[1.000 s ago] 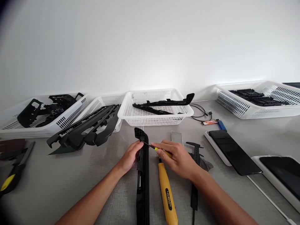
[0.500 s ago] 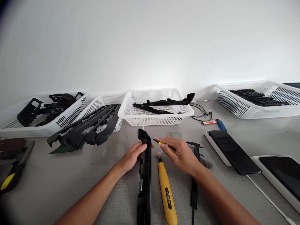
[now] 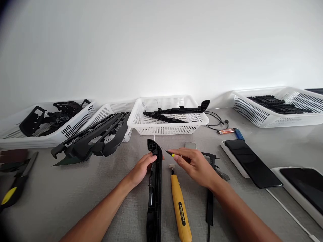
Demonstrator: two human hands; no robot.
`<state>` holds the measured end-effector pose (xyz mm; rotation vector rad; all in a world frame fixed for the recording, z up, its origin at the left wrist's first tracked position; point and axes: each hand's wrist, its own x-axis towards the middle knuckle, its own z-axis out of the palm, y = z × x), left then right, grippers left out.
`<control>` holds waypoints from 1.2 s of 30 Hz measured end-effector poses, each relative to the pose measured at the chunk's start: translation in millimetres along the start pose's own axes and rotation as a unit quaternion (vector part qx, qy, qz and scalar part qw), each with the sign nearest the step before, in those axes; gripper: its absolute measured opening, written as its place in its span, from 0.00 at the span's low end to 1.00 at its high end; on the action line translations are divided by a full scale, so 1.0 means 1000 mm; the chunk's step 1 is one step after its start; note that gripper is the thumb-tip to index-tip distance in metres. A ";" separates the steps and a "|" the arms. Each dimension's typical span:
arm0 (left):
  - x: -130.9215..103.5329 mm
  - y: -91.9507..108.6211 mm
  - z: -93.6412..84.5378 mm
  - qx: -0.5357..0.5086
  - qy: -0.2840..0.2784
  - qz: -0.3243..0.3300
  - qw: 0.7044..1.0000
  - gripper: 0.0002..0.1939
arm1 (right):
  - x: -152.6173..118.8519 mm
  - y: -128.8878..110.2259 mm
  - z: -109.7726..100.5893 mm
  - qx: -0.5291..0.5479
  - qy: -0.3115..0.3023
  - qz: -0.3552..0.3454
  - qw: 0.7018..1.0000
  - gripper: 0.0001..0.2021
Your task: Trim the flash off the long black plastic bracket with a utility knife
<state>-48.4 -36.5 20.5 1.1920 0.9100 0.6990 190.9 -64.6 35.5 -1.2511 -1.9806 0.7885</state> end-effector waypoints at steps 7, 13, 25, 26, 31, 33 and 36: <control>0.000 -0.002 -0.001 0.007 0.007 0.014 1.000 0.21 | -0.001 -0.003 0.000 0.050 -0.033 0.003 0.998 0.23; -0.001 0.000 0.003 0.019 -0.022 0.005 1.000 0.22 | 0.001 -0.001 0.011 0.017 0.026 -0.030 0.999 0.22; -0.001 0.002 0.003 0.033 -0.020 -0.002 0.999 0.23 | 0.001 0.000 0.009 -0.010 0.001 -0.037 0.999 0.21; -0.001 0.002 0.003 0.034 -0.023 -0.002 0.999 0.23 | 0.001 0.000 0.009 -0.013 -0.007 -0.040 0.999 0.21; -0.002 0.002 0.003 0.046 -0.037 -0.007 0.998 0.25 | 0.002 0.006 0.013 -0.035 0.022 -0.061 0.997 0.21; -0.003 0.001 0.004 0.056 -0.046 -0.014 0.997 0.26 | 0.002 0.008 0.014 -0.041 0.028 -0.065 0.997 0.21; -0.002 -0.001 0.004 0.058 -0.056 -0.008 0.997 0.24 | 0.002 0.009 0.014 -0.041 0.011 -0.063 0.997 0.20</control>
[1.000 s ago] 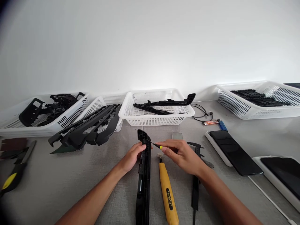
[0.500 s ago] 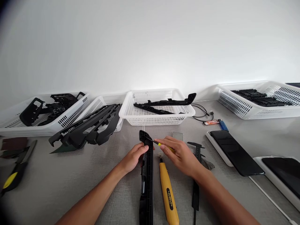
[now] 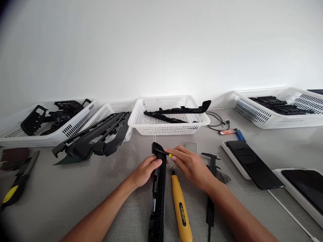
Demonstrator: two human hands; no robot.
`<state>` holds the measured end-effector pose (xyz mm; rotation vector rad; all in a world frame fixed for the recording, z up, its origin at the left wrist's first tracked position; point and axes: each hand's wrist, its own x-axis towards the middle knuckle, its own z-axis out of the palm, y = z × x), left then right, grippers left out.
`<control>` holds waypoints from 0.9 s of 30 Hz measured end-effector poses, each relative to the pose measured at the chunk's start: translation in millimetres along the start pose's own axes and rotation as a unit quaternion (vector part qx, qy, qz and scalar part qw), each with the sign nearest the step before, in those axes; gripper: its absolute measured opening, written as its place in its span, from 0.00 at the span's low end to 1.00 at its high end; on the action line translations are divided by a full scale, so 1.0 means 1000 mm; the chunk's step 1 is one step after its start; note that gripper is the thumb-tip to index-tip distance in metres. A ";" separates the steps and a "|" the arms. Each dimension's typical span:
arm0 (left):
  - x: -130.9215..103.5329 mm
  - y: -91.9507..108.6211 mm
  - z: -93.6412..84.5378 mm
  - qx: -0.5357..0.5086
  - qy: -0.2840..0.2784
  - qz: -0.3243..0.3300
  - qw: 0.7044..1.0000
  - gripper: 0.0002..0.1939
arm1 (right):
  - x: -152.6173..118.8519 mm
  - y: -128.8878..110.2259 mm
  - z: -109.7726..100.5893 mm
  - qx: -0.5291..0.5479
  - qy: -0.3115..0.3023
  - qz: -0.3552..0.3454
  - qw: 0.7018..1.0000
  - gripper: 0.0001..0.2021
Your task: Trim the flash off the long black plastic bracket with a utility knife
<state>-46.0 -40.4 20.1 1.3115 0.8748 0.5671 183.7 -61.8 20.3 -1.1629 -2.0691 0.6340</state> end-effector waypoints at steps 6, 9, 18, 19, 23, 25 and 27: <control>0.001 -0.001 0.000 -0.010 0.010 0.011 1.000 0.22 | 0.000 -0.003 0.005 0.010 0.011 -0.011 1.000 0.20; 0.000 0.000 0.000 -0.001 0.011 0.015 1.000 0.21 | 0.002 -0.002 0.008 0.014 0.033 -0.010 0.999 0.20; 0.004 -0.008 -0.002 -0.006 0.069 0.062 0.996 0.19 | 0.001 -0.004 0.006 0.023 -0.003 -0.020 1.000 0.19; 0.005 -0.009 -0.002 -0.022 0.079 0.071 0.994 0.19 | 0.001 -0.003 0.006 0.020 -0.001 -0.018 1.000 0.19; 0.009 -0.012 -0.003 -0.124 0.072 0.052 0.988 0.23 | 0.001 0.005 0.011 -0.020 0.068 0.026 0.997 0.20; 0.010 -0.012 -0.004 -0.163 0.075 0.058 0.982 0.24 | 0.001 0.010 0.015 -0.044 0.091 0.047 0.994 0.19; 0.011 -0.010 -0.003 -0.192 0.087 0.069 0.975 0.23 | 0.001 0.014 0.020 -0.065 0.097 0.056 0.992 0.19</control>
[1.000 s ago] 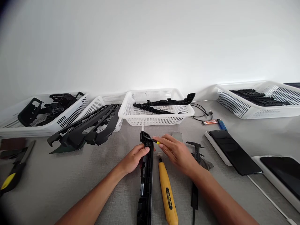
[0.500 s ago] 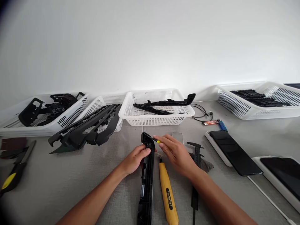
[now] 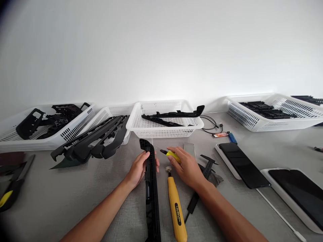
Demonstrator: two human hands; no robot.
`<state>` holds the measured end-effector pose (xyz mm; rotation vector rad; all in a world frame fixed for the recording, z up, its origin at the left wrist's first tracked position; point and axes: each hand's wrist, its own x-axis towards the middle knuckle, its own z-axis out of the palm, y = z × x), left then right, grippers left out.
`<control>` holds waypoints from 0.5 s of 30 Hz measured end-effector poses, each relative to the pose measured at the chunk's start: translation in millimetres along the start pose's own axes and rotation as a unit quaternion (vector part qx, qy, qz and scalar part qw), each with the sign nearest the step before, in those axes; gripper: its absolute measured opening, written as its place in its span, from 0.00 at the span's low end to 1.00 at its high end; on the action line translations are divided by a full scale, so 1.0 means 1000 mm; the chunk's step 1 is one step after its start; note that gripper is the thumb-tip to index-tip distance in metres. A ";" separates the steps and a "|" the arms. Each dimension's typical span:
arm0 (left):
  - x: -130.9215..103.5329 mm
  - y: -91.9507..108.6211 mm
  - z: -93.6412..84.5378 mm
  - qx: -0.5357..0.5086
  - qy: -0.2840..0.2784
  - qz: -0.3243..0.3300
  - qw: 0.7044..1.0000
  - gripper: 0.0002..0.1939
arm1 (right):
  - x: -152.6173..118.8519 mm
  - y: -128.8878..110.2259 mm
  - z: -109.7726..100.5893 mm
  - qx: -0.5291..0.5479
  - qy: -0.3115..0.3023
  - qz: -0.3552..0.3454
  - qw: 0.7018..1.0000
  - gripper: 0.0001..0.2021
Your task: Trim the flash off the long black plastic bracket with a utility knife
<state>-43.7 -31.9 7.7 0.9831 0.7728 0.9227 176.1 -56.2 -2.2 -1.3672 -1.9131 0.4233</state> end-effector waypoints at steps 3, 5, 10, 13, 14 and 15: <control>0.000 0.003 0.002 -0.028 0.026 0.012 0.999 0.24 | -0.001 0.001 0.009 -0.031 0.000 0.002 1.000 0.19; 0.000 0.005 0.003 -0.029 0.042 0.021 0.998 0.26 | -0.001 0.001 0.013 -0.050 0.003 0.002 0.999 0.18; 0.004 0.003 0.001 -0.018 0.058 0.020 0.998 0.32 | -0.003 -0.001 0.017 -0.057 0.051 -0.009 0.997 0.17; 0.004 -0.001 0.000 0.005 0.032 0.008 0.999 0.33 | -0.006 -0.001 0.018 -0.043 0.056 -0.042 0.997 0.15; 0.003 -0.002 0.000 0.020 0.017 0.002 1.000 0.34 | -0.006 -0.001 0.019 -0.041 0.054 -0.056 0.996 0.15; 0.002 -0.003 0.000 0.035 -0.001 -0.005 0.999 0.35 | -0.007 -0.002 0.019 -0.040 0.054 -0.071 0.995 0.15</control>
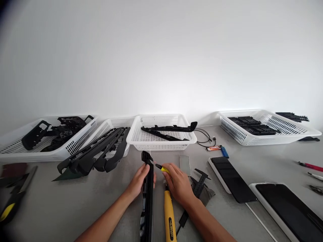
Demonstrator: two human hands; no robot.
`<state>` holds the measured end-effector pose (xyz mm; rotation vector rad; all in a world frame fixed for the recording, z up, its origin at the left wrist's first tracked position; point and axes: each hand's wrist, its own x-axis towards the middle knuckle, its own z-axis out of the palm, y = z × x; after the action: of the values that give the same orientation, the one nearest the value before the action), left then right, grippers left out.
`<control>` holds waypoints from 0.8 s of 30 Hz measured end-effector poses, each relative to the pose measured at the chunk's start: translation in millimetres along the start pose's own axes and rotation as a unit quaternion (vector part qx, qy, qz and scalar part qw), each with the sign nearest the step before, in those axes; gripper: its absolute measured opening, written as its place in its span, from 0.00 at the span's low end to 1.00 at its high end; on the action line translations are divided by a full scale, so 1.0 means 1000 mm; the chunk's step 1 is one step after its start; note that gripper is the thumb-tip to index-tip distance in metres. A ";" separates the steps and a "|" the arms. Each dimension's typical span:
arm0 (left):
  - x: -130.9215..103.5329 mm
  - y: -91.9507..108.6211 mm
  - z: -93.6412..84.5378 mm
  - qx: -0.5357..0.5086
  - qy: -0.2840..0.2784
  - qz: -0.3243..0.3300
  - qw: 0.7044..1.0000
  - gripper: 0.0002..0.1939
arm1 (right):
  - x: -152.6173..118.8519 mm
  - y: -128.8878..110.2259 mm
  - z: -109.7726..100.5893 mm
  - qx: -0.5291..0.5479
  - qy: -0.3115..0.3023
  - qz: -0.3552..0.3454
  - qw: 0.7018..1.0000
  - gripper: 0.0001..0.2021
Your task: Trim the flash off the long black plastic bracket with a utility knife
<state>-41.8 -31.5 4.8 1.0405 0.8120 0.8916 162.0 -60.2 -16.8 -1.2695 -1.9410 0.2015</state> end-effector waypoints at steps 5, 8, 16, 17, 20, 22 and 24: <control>-0.008 -0.005 0.001 0.052 -0.043 0.002 0.998 0.35 | 0.003 -0.004 0.005 -0.010 0.005 -0.042 0.999 0.16; -0.009 -0.008 0.001 0.066 -0.023 0.011 0.997 0.33 | 0.005 -0.007 0.007 -0.016 0.011 -0.053 0.998 0.17; -0.017 -0.009 0.009 0.053 0.008 0.004 0.999 0.33 | 0.003 -0.009 0.008 -0.024 0.014 -0.042 0.999 0.19; -0.021 -0.011 0.011 0.037 0.015 0.000 0.999 0.36 | 0.003 -0.009 0.009 -0.026 0.014 -0.039 0.999 0.18; -0.036 -0.019 0.016 0.007 0.048 -0.001 0.999 0.40 | 0.001 -0.009 0.010 -0.028 0.014 -0.029 0.999 0.17; -0.044 -0.022 0.018 0.014 0.061 0.004 0.998 0.41 | 0.000 -0.009 0.011 -0.027 0.013 -0.023 0.999 0.16; -0.050 -0.023 0.019 0.025 0.060 0.009 0.998 0.41 | 0.000 -0.010 0.012 -0.025 0.011 -0.017 0.999 0.16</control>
<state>-40.4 -88.8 -4.6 1.0474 0.9315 0.9609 147.2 -61.7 -19.8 -1.2642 -1.9587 0.1215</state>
